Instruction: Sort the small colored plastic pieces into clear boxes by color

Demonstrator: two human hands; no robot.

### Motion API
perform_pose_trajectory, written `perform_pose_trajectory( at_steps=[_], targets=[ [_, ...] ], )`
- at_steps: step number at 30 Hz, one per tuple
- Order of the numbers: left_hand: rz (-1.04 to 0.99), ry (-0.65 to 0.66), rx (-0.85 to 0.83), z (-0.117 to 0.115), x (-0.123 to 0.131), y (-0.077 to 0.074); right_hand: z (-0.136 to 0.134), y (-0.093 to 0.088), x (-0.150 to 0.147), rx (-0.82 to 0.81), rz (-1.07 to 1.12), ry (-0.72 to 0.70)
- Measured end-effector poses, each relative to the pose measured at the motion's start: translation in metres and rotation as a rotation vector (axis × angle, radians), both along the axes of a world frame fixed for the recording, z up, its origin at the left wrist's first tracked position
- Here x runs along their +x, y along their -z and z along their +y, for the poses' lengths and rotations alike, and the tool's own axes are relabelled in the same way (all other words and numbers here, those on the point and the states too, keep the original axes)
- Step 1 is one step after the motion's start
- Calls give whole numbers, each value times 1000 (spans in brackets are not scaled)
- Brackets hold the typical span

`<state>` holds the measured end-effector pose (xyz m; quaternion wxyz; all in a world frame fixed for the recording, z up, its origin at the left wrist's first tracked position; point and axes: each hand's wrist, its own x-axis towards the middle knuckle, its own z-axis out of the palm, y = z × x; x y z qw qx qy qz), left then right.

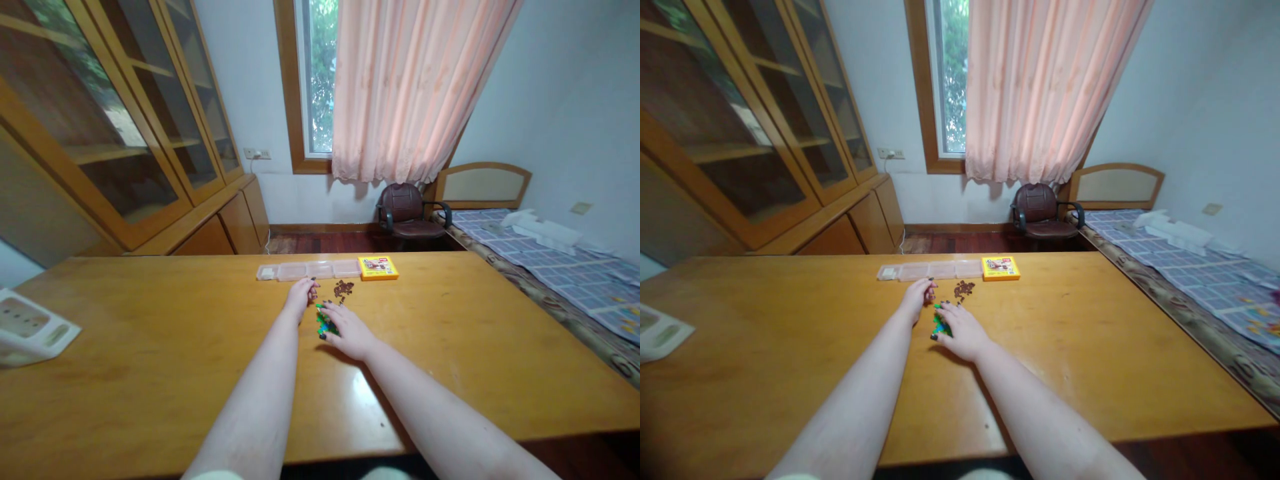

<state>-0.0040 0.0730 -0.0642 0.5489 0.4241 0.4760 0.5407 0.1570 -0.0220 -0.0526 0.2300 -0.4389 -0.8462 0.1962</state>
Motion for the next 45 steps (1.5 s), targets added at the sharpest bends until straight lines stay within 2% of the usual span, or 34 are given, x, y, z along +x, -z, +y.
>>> perform_pose_trajectory(
  at_steps=[2, 5, 7, 9, 13, 15, 22, 31, 41, 45],
  targets=[
    [-60, -43, 4, 0, -5, 1, 3, 5, 4, 14, 130, 81],
    [-127, -107, 6, 0, -11, 3, 16, 14, 14, 38, 351, 407],
    [-146, -110, -5, 1, -11, 4, 28, 17, 23, 37, 342, 523],
    [-147, -91, -17, 4, -10, 4, 41, 16, 32, 59, 225, 480],
    [-121, -63, -21, 7, -5, 4, 61, 10, 41, 94, -25, 289],
    [-92, -47, -17, 7, -3, 5, 67, 9, 40, 100, -76, 225],
    [21, -8, 0, 9, 2, 8, 84, 15, 33, 102, -135, 151],
    [97, 22, 11, 10, 4, 10, 83, 6, 32, 47, -376, -45],
    [115, 41, 33, 10, 3, 10, 74, 4, 32, 33, -407, -120],
    [126, 42, 34, 10, 3, 11, 63, 6, 35, 20, -391, -98]
  ],
)
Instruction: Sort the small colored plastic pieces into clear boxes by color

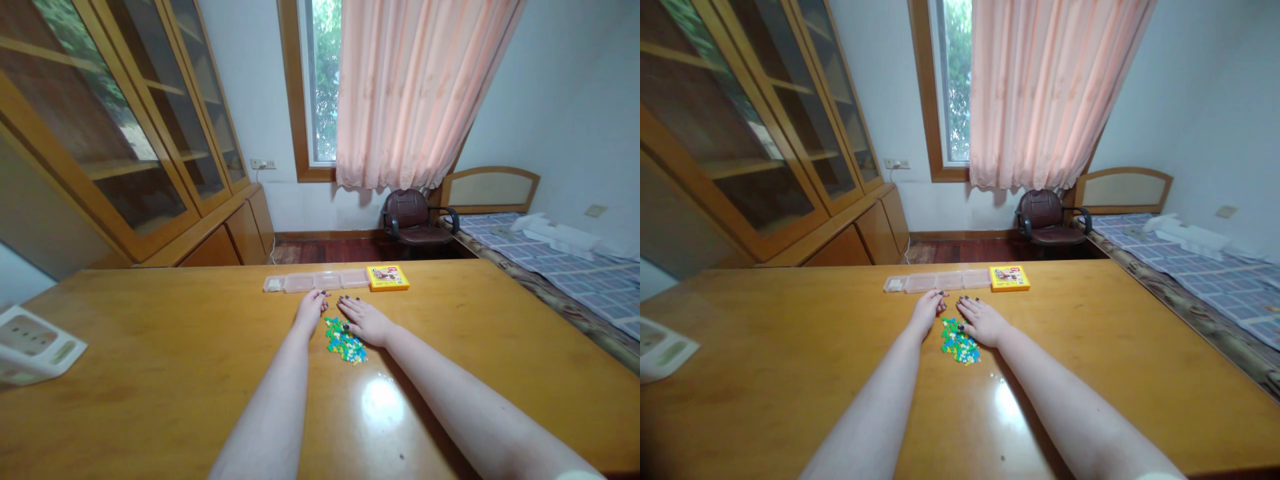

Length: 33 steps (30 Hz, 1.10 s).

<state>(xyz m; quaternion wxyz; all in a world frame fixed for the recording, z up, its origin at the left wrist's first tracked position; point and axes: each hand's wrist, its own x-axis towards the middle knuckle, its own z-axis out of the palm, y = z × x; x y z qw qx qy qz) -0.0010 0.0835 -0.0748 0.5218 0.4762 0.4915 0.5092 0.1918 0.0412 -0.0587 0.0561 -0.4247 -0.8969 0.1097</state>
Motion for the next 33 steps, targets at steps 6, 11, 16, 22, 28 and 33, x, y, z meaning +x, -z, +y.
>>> perform_pose_trajectory(
  at_steps=[6, 11, 16, 22, 28, 33],
  targets=[
    [16, 0, -2, 1, 0, 0, -9, 4, 23, -18, -20, 265],
    [31, 5, -7, 0, 0, 0, -9, 7, 55, -32, -85, 411],
    [45, 10, -9, -2, 1, -2, -15, 8, 67, 10, -121, 516],
    [47, 9, -3, -2, 0, -2, -31, -5, 36, 30, -66, 346],
    [31, 19, 3, -1, 1, 0, -29, -12, -1, -64, -19, 76],
    [23, 24, 3, -1, 2, 0, -20, -8, -8, -98, -9, 48]
  ],
)
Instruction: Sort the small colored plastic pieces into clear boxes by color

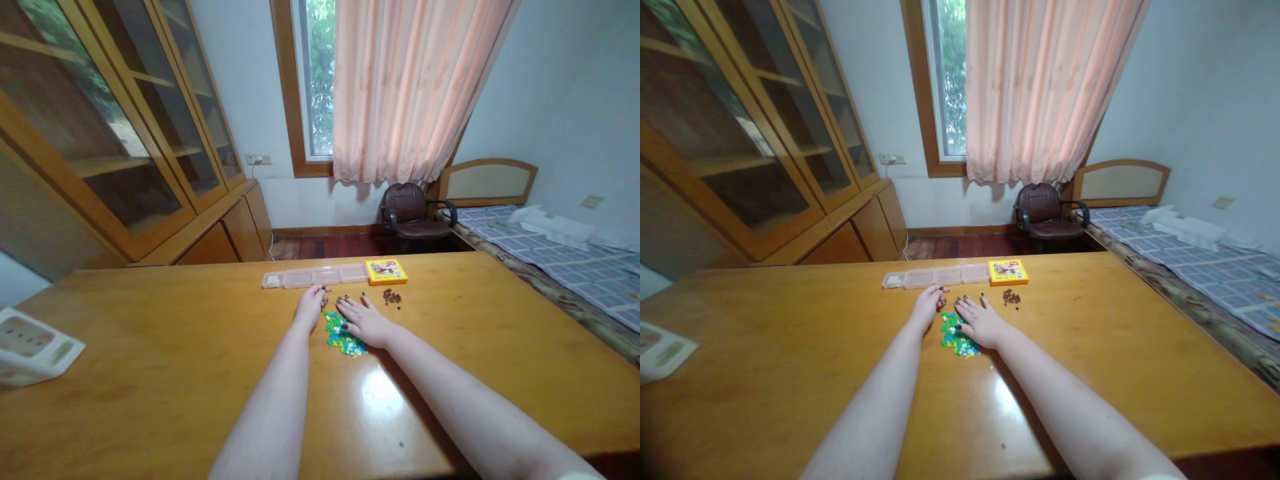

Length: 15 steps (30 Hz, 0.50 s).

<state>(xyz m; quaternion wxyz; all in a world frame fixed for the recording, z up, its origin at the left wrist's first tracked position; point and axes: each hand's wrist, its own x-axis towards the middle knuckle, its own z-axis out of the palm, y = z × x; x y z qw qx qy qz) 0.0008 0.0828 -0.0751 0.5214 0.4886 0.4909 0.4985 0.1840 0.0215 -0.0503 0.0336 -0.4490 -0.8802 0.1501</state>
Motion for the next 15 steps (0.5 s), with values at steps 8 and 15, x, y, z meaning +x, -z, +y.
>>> perform_pose_trajectory(
  at_steps=[8, 15],
  targets=[
    [12, -4, -13, -2, 0, -2, -7, 6, 34, 56, -60, 130],
    [28, 6, -15, -2, 1, -4, -10, 18, 81, 117, -136, 304]
  ],
)
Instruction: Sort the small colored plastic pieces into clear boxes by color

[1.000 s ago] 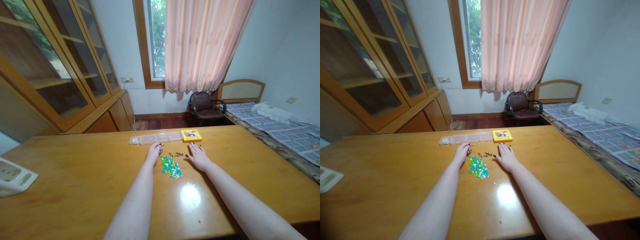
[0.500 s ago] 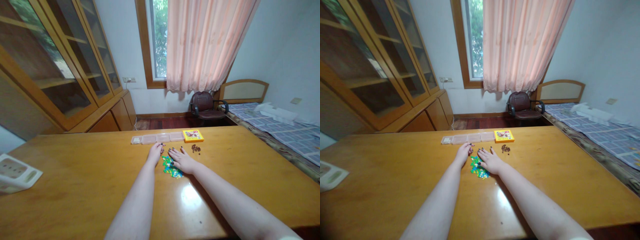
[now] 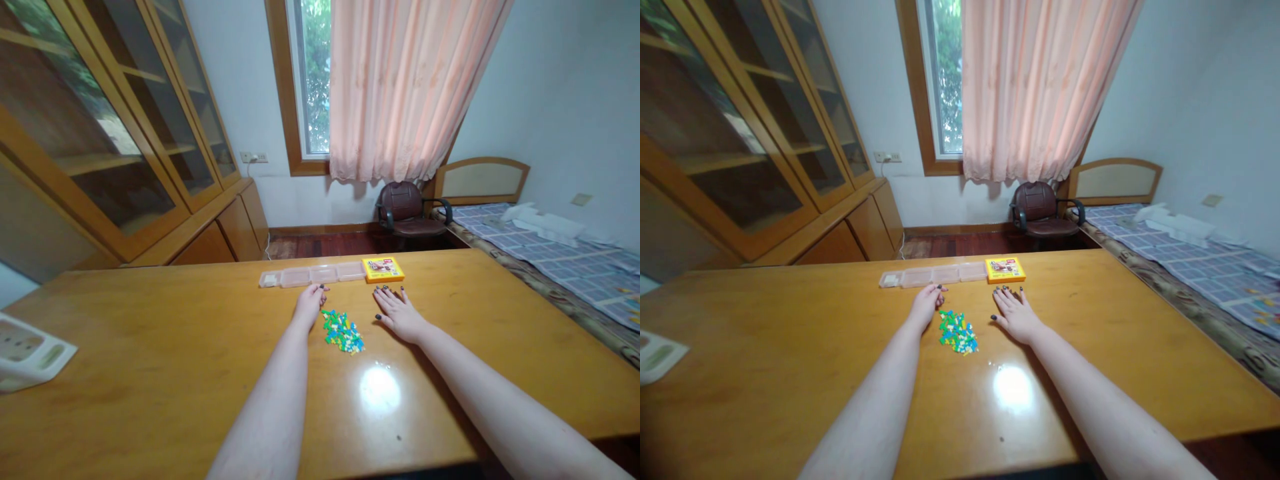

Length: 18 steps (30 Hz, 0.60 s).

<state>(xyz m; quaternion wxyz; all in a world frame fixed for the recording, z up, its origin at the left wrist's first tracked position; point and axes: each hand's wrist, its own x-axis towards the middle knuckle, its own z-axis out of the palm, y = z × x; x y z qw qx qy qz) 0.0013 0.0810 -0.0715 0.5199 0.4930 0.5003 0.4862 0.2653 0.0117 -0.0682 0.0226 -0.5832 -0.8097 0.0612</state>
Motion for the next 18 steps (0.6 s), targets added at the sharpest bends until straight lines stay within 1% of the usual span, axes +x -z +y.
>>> perform_pose_trajectory(
  at_steps=[2, 4, 5, 7, 9, 10, 12, 14, 18],
  targets=[
    [4, -1, 0, 0, 0, 0, 1, 1, 8, 34, 4, 54],
    [8, -1, 1, 0, 0, -1, 0, 2, 11, 104, 19, 156],
    [10, -1, 1, 0, 0, -1, -1, 3, 12, 138, 26, 243],
    [15, 0, 5, -1, 0, -1, -4, 5, 11, 160, 32, 473],
    [22, 3, 10, -1, -1, -1, -8, 8, 9, 108, 23, 665],
    [25, 4, 12, 0, -1, 0, -10, 9, 8, 72, 15, 718],
    [31, 6, 15, 0, -1, 1, -11, 11, 5, 16, 3, 755],
    [36, 7, 19, 1, 0, 2, -9, 11, 2, -4, -4, 767],
    [42, 10, 23, 2, 0, 4, 8, 7, -5, -5, 8, 804]
  ],
)
